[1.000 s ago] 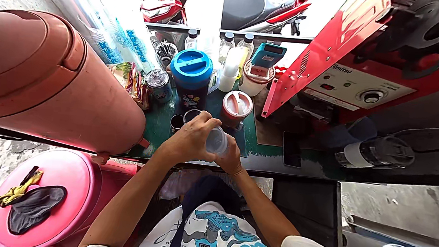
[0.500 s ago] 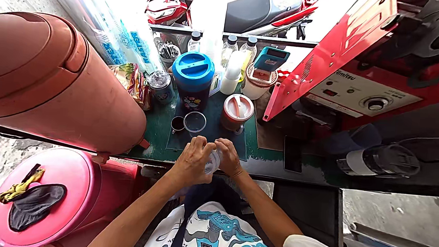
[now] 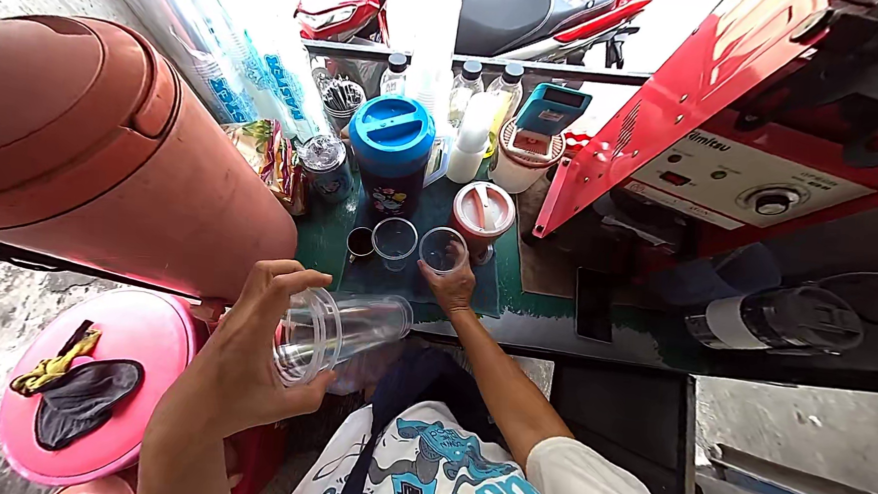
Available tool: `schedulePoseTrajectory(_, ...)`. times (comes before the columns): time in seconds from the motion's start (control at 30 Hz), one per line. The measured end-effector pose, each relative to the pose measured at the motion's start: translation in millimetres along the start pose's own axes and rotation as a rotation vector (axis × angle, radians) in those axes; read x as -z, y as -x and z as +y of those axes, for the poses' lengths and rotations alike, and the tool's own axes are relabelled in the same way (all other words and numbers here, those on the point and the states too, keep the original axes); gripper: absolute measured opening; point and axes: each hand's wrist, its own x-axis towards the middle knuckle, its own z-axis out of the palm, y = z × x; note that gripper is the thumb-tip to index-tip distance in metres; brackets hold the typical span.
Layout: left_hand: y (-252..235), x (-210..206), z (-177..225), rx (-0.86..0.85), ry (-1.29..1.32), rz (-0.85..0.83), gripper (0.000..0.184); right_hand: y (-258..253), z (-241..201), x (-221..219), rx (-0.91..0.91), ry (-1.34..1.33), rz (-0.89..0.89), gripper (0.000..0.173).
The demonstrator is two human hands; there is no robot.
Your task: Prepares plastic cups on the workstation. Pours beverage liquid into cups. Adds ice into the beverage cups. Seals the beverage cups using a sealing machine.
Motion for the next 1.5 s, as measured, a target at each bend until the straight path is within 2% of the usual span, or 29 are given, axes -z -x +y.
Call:
schedulePoseTrajectory(0.1, 8.8, -9.7, -7.1, 0.047, 0.029, -0.008, 0.087, -2.3, 6.3, -11.7, -0.11, 0.15, -0.078, 0.079)
schedulePoseTrajectory(0.17, 9.5, -16.2, -9.6, 0.062, 0.013, -0.017, 0.084, -1.2, 7.4, -11.2, -0.119, 0.173, -0.119, 0.08)
schedulePoseTrajectory(0.33, -3.9, -37.9, -12.6, 0.068, -0.004, -0.054, 0.082, 5.6, 8.9, 8.2, -0.146, 0.097, -0.264, 0.105)
schedulePoseTrajectory(0.37, -8.2, -45.0, -14.0, 0.076, -0.016, -0.065, 0.082, 11.6, 8.1, 21.3, -0.163, 0.056, -0.298, 0.104)
schedulePoseTrajectory(0.43, -18.9, -63.7, -17.6, 0.093, -0.035, -0.094, 0.08, 31.4, 1.3, 60.5, -0.178, -0.113, -0.37, 0.085)
schedulePoseTrajectory(0.47, -25.7, -75.1, -18.8, 0.098, -0.032, -0.116, 0.08, 42.3, -7.1, 84.0, -0.148, -0.242, -0.441, 0.084)
schedulePoseTrajectory(0.5, -32.7, -87.9, -18.7, 0.095, -0.009, -0.136, 0.08, 53.4, -16.5, 104.8, -0.07, -0.359, -0.521, 0.09)
schedulePoseTrajectory(0.57, -45.1, -116.3, -14.0, 0.062, 0.065, -0.19, 0.08, 74.0, -33.9, 127.8, 0.154, -0.39, -0.592, 0.105)
schedulePoseTrajectory(0.6, -50.9, -129.4, -9.5, 0.028, 0.097, -0.231, 0.079, 81.5, -36.5, 128.2, 0.262, -0.296, -0.538, 0.103)
schedulePoseTrajectory(0.67, -62.5, -146.3, 1.9, -0.062, 0.115, -0.284, 0.077, 84.1, -26.5, 118.9, 0.382, -0.115, -0.33, 0.081)
schedulePoseTrajectory(0.73, -72.2, -143.5, 13.7, -0.125, 0.1, -0.25, 0.073, 77.0, 2.0, 111.8, 0.391, -0.029, -0.187, 0.068)
schedulePoseTrajectory(0.77, -75.9, -133.8, 18.4, -0.148, 0.103, -0.194, 0.072, 73.3, 19.5, 110.0, 0.372, 0.002, -0.128, 0.067)
schedulePoseTrajectory(0.83, -80.1, -101.9, 23.4, -0.168, 0.125, -0.074, 0.071, 67.4, 47.6, 110.0, 0.236, 0.038, -0.02, 0.078)
schedulePoseTrajectory(0.9, -77.0, -65.4, 19.4, -0.161, 0.132, -0.011, 0.073, 57.0, 59.9, 110.7, 0.026, -0.054, 0.063, 0.09)
schedulePoseTrajectory(1.0, -58.3, -34.8, 0.0, -0.092, 0.115, 0.016, 0.074, 37.6, 69.6, 94.9, -0.092, -0.177, 0.157, 0.094)
schedulePoseTrajectory(1.13, -25.1, -48.9, -31.3, 0.094, 0.035, 0.081, 0.092, 34.7, 84.9, 71.1, -0.151, -0.059, 0.033, 0.094)
schedulePoseTrajectory(1.2, -11.0, -59.3, -45.0, 0.167, 0.062, 0.116, 0.099, 36.7, 87.7, 71.8, -0.152, -0.053, 0.015, 0.111)
schedulePoseTrajectory(1.27, 5.8, -65.3, -53.3, 0.231, 0.157, 0.121, 0.102, 52.3, 79.3, 90.5, -0.179, -0.086, 0.003, 0.131)
schedulePoseTrajectory(1.3, 11.8, -66.1, -55.6, 0.237, 0.21, 0.11, 0.101, 64.0, 67.9, 102.6, -0.196, -0.118, 0.03, 0.126)
schedulePoseTrajectory(1.33, 15.1, -67.2, -57.0, 0.219, 0.245, 0.094, 0.097, 75.0, 50.0, 115.0, -0.216, -0.147, 0.055, 0.111)
schedulePoseTrajectory(1.4, 17.5, -73.9, -53.8, 0.166, 0.213, 0.013, 0.092, 92.5, -4.2, 137.5, -0.24, -0.257, 0.012, 0.064)
schedulePoseTrajectory(1.43, 15.6, -79.3, -48.2, 0.13, 0.178, -0.053, 0.094, 96.0, -36.5, 147.5, -0.22, -0.368, -0.101, 0.047)
schedulePoseTrajectory(1.5, 5.3, -94.0, -31.8, 0.028, 0.174, -0.178, 0.102, 91.6, -93.1, 160.9, -0.132, -0.539, -0.412, 0.042)
